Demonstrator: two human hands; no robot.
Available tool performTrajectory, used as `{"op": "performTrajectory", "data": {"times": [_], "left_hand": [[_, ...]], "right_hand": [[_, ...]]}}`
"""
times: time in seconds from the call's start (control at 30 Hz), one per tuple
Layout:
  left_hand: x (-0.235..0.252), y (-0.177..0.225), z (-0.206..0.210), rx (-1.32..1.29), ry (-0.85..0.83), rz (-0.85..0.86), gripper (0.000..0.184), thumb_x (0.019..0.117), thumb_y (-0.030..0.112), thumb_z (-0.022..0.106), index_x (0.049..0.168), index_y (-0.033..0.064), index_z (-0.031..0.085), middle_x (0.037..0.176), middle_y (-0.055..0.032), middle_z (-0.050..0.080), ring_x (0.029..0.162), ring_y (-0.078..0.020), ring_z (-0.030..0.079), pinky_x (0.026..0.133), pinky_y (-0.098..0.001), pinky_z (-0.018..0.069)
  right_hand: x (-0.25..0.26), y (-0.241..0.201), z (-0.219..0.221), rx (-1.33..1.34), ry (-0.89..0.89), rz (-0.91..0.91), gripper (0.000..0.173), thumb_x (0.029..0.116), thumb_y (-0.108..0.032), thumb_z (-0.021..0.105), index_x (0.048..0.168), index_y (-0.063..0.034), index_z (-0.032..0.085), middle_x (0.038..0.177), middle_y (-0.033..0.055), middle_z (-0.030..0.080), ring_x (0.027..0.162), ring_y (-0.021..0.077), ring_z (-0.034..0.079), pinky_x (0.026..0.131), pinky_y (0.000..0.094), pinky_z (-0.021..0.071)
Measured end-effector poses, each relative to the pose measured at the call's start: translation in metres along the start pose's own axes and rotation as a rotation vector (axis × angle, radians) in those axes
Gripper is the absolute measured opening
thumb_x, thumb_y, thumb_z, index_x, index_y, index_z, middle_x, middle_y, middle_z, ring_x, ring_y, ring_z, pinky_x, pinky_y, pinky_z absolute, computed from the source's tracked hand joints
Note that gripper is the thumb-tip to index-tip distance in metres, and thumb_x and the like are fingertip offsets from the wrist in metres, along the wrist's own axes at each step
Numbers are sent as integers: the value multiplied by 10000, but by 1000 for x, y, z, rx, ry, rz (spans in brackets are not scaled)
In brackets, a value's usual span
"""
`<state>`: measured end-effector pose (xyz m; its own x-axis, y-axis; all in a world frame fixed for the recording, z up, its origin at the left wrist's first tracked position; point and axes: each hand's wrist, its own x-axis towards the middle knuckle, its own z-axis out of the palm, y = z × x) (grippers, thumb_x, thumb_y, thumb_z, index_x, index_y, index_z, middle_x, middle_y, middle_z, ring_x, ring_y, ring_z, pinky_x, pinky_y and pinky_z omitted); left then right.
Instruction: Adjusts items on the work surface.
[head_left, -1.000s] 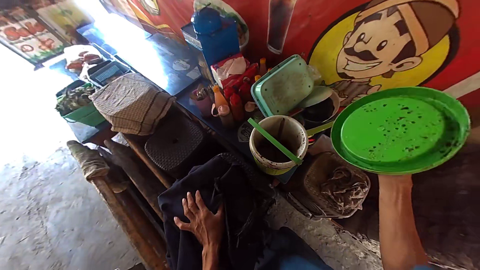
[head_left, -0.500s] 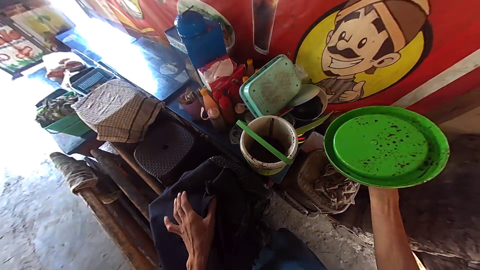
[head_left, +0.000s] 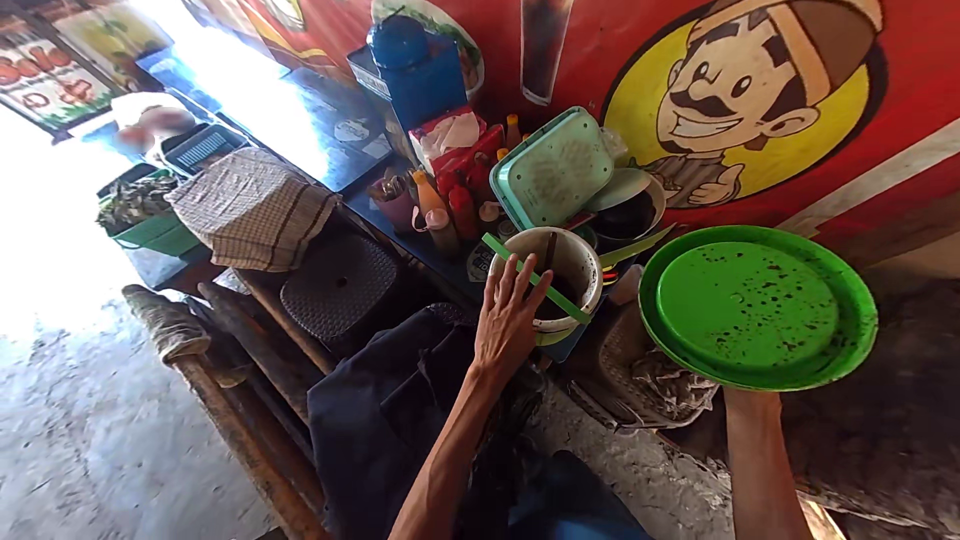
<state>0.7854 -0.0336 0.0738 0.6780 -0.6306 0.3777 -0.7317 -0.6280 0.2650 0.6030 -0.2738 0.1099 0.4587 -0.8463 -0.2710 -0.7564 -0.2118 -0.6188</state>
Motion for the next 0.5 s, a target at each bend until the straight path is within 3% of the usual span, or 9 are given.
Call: {"op": "performTrajectory", "data": {"times": [0.07, 0.13, 0.23, 0.33, 0.43, 0.5], "left_hand": [[0, -5, 3, -6, -20, 1, 594, 894, -71, 558, 1423, 190, 622, 1596, -90, 450, 1529, -337, 312, 1214, -591, 259], [-7, -10, 1, -12, -30, -21, 442, 908, -67, 549, 1273, 126, 709, 1481, -114, 573, 1477, -350, 403, 1212, -596, 262], [-33, -18, 9, -5, 3, -64, 323, 929, -43, 525, 1144, 60, 742, 1276, -144, 694, 1308, -336, 592, 1176, -556, 363], [-61, -24, 17, -24, -54, -139, 297, 957, -10, 502, 1133, 9, 741, 1232, -177, 710, 1256, -364, 630, 1172, -573, 367], [-82, -26, 30, -53, -1, -160, 292, 958, 38, 511, 1119, 27, 754, 1232, -155, 720, 1244, -383, 635, 1166, -623, 337], [-87, -19, 28, -158, 73, -234, 292, 978, 106, 522, 1158, 29, 740, 1229, -148, 718, 1231, -352, 643, 1151, -576, 380]], "right_hand": [[-3, 4, 0, 4, 22, 10, 419, 1015, -105, 599, 1351, 140, 548, 1374, 303, 597, 1306, 381, 575, 1135, 442, 409], [-3, 6, 0, 4, 17, 25, 423, 1024, -98, 597, 1369, 138, 534, 1399, 308, 580, 1329, 392, 559, 1150, 447, 389], [0, 5, 0, -14, -25, 83, 457, 1018, -109, 588, 1410, 114, 513, 1445, 277, 556, 1370, 357, 530, 1171, 419, 366], [0, 7, 9, -62, -14, 10, 422, 1028, -140, 592, 1370, 105, 560, 1414, 281, 581, 1350, 366, 550, 1157, 439, 381], [4, 27, 34, -106, 117, -278, 406, 1008, -152, 608, 1298, 131, 601, 1320, 346, 608, 1272, 431, 588, 1091, 529, 426], [0, 24, 44, -29, 99, -253, 387, 999, -115, 605, 1306, 121, 596, 1311, 295, 628, 1257, 330, 607, 1071, 435, 452]]}}
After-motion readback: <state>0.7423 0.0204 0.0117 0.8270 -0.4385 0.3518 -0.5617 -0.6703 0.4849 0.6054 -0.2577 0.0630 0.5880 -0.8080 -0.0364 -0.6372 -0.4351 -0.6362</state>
